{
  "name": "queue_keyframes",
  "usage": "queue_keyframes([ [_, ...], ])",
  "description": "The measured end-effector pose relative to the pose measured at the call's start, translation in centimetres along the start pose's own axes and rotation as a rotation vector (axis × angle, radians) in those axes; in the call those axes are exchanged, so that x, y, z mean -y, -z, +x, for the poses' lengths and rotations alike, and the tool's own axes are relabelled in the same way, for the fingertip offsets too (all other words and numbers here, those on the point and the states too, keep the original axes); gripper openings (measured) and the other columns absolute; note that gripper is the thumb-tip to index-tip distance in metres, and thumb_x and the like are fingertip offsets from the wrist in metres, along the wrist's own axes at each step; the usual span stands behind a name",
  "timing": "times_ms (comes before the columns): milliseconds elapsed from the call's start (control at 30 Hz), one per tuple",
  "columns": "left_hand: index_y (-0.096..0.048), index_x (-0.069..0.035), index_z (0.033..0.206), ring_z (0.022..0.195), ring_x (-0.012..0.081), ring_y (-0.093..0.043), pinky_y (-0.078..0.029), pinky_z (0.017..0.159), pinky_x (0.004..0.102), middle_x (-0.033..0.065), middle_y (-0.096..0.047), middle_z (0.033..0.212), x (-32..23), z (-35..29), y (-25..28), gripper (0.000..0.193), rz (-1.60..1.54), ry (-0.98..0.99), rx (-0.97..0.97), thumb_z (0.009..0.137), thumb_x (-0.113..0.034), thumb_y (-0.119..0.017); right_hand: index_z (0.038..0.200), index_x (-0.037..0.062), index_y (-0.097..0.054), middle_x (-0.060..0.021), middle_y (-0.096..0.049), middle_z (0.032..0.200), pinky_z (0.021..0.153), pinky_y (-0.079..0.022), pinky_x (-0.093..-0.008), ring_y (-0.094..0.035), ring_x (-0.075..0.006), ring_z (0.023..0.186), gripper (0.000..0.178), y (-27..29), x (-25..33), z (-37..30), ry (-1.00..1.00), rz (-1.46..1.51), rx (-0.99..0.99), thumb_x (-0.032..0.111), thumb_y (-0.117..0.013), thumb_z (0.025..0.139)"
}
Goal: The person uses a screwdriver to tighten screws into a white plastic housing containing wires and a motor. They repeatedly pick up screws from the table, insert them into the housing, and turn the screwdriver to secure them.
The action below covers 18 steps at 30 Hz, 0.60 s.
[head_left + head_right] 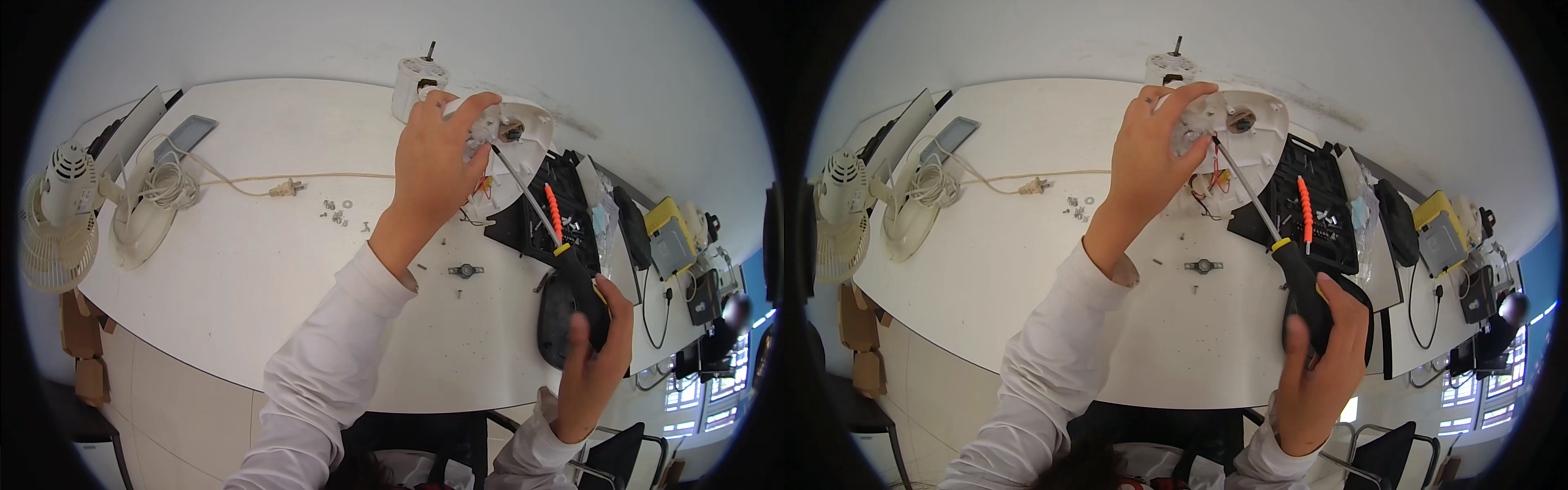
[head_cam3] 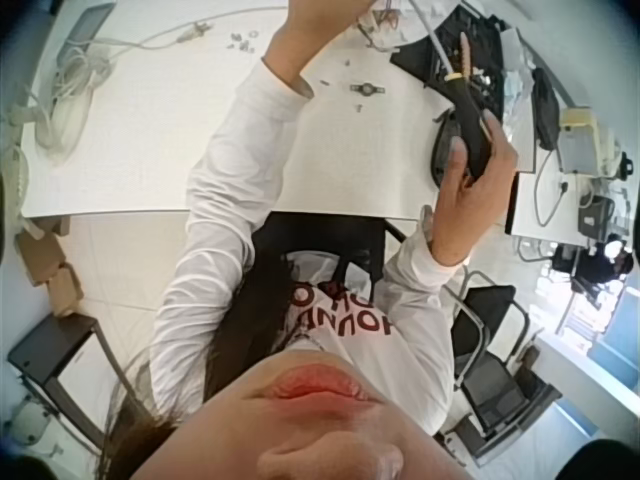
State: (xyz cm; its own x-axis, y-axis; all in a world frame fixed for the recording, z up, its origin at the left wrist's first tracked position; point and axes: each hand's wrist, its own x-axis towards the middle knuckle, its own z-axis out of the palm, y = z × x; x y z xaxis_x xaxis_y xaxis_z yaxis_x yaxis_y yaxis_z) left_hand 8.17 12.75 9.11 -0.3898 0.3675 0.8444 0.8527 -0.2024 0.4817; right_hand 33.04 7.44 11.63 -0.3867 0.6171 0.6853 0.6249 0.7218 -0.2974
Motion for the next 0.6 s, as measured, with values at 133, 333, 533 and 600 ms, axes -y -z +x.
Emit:
queue_keyframes([
  [133, -0.057, -0.025, 0.119, 0.101, 0.0278, -0.051, -0.046, 0.082, 0.0358, 0.0124, -0.052, 0.109, 0.0, -0.1, -0.2, 0.050, -0.010, 0.012, 0.012, 0.073, -0.012, -0.069, 0.111, 0.0012, -0.053, -0.0145, -0.055, 0.101, 0.067, -0.048, -0.0283, -0.058, -0.0240, 0.088, 0.029, -0.3, 1.0, -0.3, -0.074, 0.048, -0.083, 0.004, -0.061, 0.083],
  [333, -0.057, -0.026, 0.119, 0.101, 0.0284, -0.052, -0.046, 0.082, 0.0361, 0.0132, -0.052, 0.109, 0.1, -0.1, 0.0, 0.049, -0.002, 0.011, -0.003, 0.074, -0.012, -0.069, 0.114, 0.0013, -0.051, -0.0111, -0.056, 0.104, 0.070, -0.043, -0.0260, -0.053, -0.0158, 0.089, 0.026, 0.6, 0.7, -0.5, -0.165, 0.061, 0.072, 0.013, -0.052, 0.091],
  [533, -0.057, -0.025, 0.119, 0.101, 0.0286, -0.051, -0.046, 0.082, 0.0363, 0.0139, -0.051, 0.110, 0.0, -0.1, 0.0, 0.048, -0.016, 0.003, 0.002, 0.074, -0.013, -0.069, 0.116, 0.0021, -0.050, -0.0143, -0.054, 0.101, 0.070, -0.046, -0.0282, -0.058, -0.0242, 0.083, 0.040, 0.1, 1.0, -0.4, 0.042, 0.052, 0.017, 0.002, -0.064, 0.079],
  [600, -0.057, -0.025, 0.119, 0.101, 0.0286, -0.051, -0.046, 0.082, 0.0364, 0.0139, -0.052, 0.110, 0.0, -0.1, 0.0, 0.048, -0.012, -0.001, -0.003, 0.074, -0.013, -0.069, 0.118, 0.0029, -0.049, -0.0143, -0.055, 0.102, 0.073, -0.046, -0.0287, -0.058, -0.0253, 0.086, 0.044, 0.2, 1.0, -0.5, 0.109, 0.041, -0.041, 0.004, -0.066, 0.078],
])
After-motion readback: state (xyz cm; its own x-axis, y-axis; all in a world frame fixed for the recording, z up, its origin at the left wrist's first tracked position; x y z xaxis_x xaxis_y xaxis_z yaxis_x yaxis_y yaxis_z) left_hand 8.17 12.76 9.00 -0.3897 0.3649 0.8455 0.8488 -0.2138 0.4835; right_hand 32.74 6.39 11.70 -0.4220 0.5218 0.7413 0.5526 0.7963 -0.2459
